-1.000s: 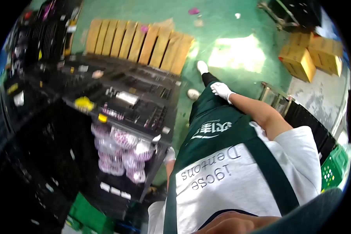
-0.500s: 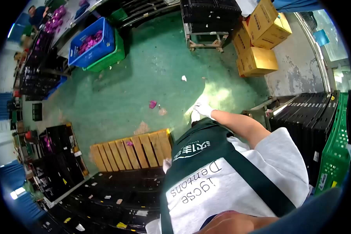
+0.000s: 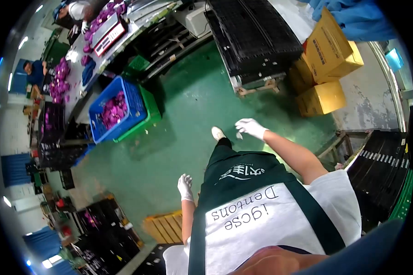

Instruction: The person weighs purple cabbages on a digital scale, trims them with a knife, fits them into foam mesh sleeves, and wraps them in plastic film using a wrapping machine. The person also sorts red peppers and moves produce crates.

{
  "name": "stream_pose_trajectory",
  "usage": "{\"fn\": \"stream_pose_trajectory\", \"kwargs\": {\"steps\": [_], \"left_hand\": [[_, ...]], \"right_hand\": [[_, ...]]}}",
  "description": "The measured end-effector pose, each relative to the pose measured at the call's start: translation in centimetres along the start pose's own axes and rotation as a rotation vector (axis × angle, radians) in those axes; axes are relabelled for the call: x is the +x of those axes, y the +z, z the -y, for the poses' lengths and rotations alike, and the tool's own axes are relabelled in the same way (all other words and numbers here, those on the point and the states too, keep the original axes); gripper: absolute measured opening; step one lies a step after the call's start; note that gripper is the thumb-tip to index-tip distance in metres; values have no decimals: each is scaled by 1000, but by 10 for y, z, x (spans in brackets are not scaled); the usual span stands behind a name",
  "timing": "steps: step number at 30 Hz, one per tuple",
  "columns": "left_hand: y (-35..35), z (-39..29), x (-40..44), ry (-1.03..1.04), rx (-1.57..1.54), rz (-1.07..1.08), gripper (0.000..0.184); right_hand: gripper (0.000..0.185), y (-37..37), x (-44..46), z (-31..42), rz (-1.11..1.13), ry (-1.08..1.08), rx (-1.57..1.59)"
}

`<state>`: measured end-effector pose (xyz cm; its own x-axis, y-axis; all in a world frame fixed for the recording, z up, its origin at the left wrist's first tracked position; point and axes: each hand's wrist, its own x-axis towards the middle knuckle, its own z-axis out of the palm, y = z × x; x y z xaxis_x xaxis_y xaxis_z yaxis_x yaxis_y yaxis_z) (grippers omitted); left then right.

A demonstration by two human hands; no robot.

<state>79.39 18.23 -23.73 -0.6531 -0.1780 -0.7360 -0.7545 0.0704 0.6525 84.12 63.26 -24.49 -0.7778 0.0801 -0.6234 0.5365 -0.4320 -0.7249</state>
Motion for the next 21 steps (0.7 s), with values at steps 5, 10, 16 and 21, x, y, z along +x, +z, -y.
{"fn": "stream_pose_trajectory", "kwargs": {"steps": [5, 10, 16, 21], "left_hand": [[136, -191, 86, 257, 156, 185, 28], [317, -341, 101, 501, 443, 538, 33], [501, -405, 104, 722, 719, 980, 29], [578, -428, 103, 788, 1096, 1157, 30]], "right_hand": [[18, -77, 76, 66, -277, -197, 175], [29, -133, 89, 174, -592, -325, 164], [32, -259, 185, 274, -899, -521, -49], [41, -288, 264, 326, -1122, -174, -626]]}}
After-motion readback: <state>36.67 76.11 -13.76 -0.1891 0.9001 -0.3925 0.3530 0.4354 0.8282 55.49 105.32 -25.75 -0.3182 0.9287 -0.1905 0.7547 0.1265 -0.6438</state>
